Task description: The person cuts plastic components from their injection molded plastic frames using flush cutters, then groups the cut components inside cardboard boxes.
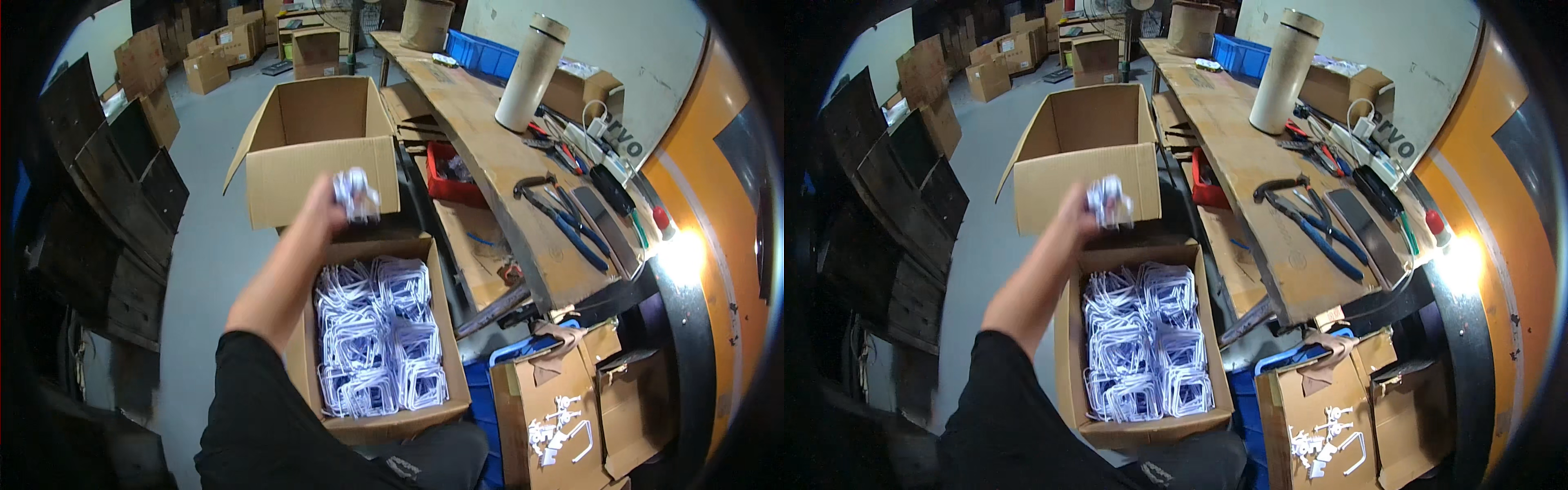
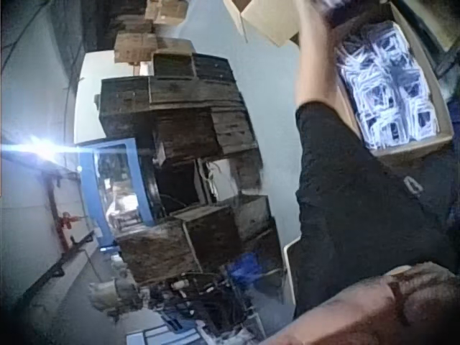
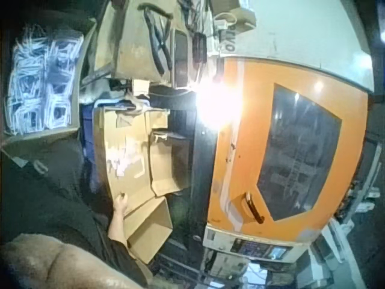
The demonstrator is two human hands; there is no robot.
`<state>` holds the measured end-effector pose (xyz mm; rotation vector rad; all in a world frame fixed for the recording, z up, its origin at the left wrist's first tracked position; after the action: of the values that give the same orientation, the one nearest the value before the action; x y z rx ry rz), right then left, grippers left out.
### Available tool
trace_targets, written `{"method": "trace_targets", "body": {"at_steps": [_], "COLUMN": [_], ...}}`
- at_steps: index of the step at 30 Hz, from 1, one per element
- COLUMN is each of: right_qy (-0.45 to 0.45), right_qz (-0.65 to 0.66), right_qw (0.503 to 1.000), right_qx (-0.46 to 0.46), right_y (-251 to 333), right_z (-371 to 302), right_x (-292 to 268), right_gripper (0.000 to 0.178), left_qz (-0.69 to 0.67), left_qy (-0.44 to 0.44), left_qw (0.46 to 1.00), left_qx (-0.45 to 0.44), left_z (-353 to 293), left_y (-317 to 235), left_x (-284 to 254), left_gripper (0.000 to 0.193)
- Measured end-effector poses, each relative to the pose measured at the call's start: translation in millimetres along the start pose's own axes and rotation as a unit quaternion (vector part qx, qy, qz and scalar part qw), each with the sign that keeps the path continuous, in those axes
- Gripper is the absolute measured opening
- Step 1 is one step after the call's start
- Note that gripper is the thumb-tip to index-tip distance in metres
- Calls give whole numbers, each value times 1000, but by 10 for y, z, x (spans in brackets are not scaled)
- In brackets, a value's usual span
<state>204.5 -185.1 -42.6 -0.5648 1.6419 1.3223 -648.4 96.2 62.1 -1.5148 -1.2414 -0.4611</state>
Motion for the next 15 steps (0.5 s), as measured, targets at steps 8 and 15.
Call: {"method": "trace_targets", "body": {"at_steps": [8, 15], "right_qy": [-13, 9], "right_qz": [11, -36], "right_qw": [1000, 999], "right_qx": [0, 12], "right_y": [-410, -417], "right_z": [-11, -30], "right_x": [81, 29], "right_gripper": [30, 29], "left_qz": [0, -6], "left_qy": [-73, -83], "left_qw": [959, 956], "left_qx": [274, 280], "left_z": [574, 868], "left_y": [-996, -523], "left_x": [554, -207], "left_gripper": [86, 74]}}
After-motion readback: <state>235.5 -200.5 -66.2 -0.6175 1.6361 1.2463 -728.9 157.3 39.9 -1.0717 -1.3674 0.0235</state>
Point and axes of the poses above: each hand's wrist, its own z-axis towards the middle knuckle, its own x-axis out of the palm, y = z × x, the point moved 3 cm from there along z, towards the middle knuckle, and after that the axes turned 7 degrees about z, right-handed, at the moved point
